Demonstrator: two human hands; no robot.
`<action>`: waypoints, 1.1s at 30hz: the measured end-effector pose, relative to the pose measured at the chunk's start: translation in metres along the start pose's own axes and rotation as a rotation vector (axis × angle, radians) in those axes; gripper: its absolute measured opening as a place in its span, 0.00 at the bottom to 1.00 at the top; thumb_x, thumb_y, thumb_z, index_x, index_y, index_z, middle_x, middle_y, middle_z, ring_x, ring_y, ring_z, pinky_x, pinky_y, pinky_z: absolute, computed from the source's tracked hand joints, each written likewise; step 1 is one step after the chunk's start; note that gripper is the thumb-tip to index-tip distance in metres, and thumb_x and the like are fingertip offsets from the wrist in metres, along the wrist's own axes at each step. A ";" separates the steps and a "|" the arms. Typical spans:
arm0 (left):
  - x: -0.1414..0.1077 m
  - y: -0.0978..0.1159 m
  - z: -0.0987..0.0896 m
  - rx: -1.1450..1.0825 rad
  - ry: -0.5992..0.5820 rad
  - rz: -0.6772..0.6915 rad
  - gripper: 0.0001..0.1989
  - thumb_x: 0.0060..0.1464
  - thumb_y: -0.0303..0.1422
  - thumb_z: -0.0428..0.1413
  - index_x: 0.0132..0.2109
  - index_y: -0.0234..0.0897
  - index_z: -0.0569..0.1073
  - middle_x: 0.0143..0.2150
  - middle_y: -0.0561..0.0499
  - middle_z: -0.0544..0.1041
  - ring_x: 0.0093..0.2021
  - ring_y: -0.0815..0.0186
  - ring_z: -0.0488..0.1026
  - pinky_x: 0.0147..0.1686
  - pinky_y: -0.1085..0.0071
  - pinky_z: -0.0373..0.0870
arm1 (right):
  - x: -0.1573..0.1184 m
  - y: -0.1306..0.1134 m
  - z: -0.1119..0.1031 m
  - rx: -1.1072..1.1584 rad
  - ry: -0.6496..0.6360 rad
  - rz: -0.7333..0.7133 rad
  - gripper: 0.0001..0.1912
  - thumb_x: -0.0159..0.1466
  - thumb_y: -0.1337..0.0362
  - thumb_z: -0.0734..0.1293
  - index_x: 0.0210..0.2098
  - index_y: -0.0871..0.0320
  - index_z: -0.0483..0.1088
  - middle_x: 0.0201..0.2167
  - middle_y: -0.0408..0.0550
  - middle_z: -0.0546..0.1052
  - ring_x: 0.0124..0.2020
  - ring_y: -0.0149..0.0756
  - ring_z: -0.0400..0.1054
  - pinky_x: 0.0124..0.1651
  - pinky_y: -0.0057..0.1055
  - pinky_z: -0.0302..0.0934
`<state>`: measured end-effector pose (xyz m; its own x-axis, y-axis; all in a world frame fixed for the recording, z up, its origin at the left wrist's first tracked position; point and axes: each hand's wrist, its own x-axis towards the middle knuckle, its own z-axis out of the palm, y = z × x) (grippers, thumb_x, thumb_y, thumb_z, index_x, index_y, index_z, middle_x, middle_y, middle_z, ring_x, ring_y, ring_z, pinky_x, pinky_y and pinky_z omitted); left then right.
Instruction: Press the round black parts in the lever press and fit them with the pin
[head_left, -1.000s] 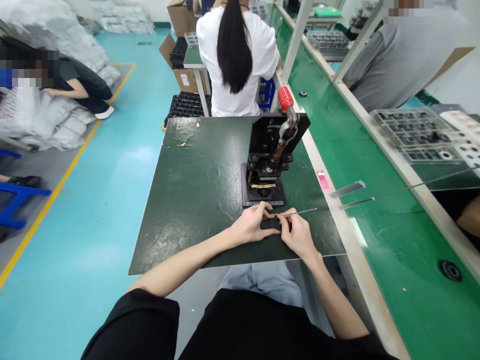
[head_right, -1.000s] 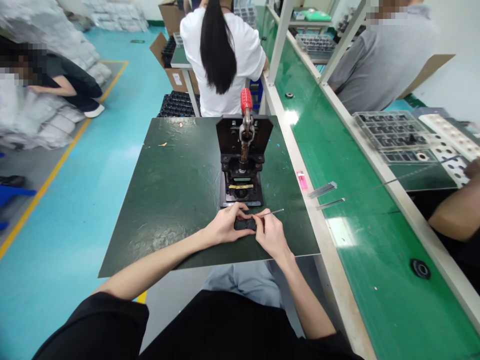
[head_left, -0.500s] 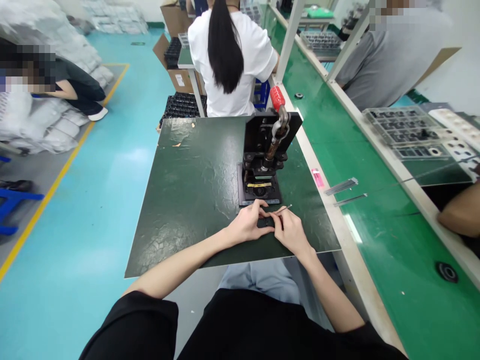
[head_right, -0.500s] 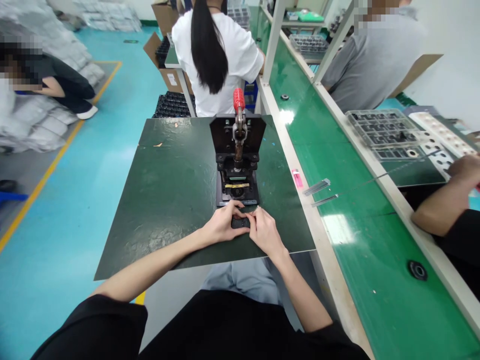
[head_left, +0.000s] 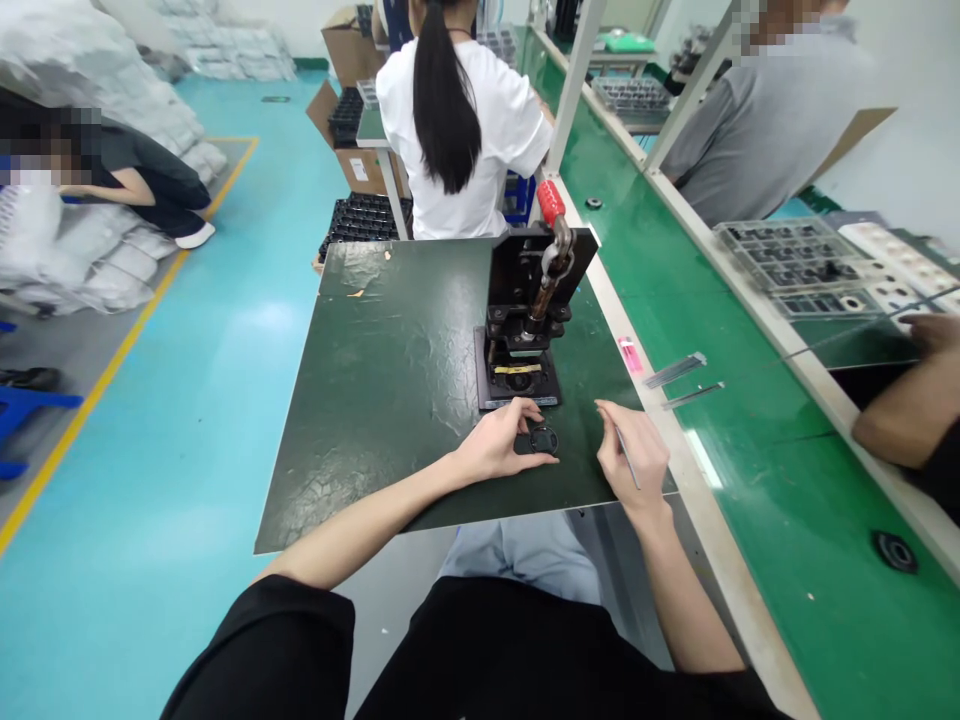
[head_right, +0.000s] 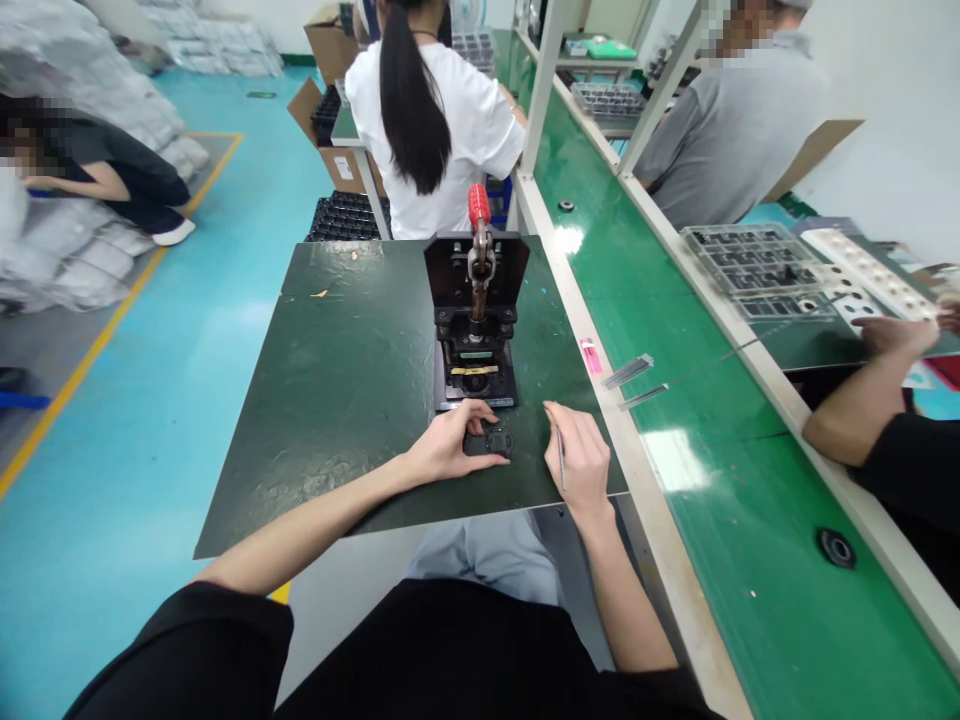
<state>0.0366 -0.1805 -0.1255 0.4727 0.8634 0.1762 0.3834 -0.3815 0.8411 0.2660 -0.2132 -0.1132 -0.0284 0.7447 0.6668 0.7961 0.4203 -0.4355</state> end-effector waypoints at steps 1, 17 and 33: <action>-0.001 0.005 -0.001 -0.002 0.035 0.010 0.31 0.48 0.50 0.70 0.51 0.40 0.68 0.43 0.49 0.80 0.37 0.63 0.78 0.41 0.65 0.78 | 0.001 0.000 -0.003 -0.031 -0.004 -0.024 0.14 0.73 0.66 0.62 0.53 0.54 0.76 0.42 0.55 0.84 0.41 0.44 0.80 0.48 0.41 0.75; -0.015 0.042 0.003 -0.293 -0.221 0.001 0.19 0.71 0.43 0.48 0.45 0.35 0.78 0.26 0.53 0.76 0.25 0.71 0.72 0.29 0.75 0.68 | -0.008 -0.056 -0.015 0.221 0.114 0.159 0.23 0.73 0.69 0.61 0.66 0.51 0.68 0.50 0.55 0.82 0.42 0.41 0.80 0.41 0.39 0.79; 0.005 0.006 -0.022 0.128 -0.072 0.099 0.25 0.57 0.46 0.65 0.55 0.40 0.70 0.47 0.48 0.83 0.37 0.63 0.80 0.37 0.69 0.75 | -0.005 -0.041 0.006 0.435 0.060 0.467 0.10 0.72 0.59 0.65 0.40 0.57 0.75 0.33 0.50 0.80 0.27 0.33 0.74 0.29 0.29 0.71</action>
<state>0.0237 -0.1713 -0.1088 0.5671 0.7953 0.2143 0.4277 -0.5067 0.7486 0.2295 -0.2312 -0.1022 0.3060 0.8753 0.3745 0.3976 0.2399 -0.8856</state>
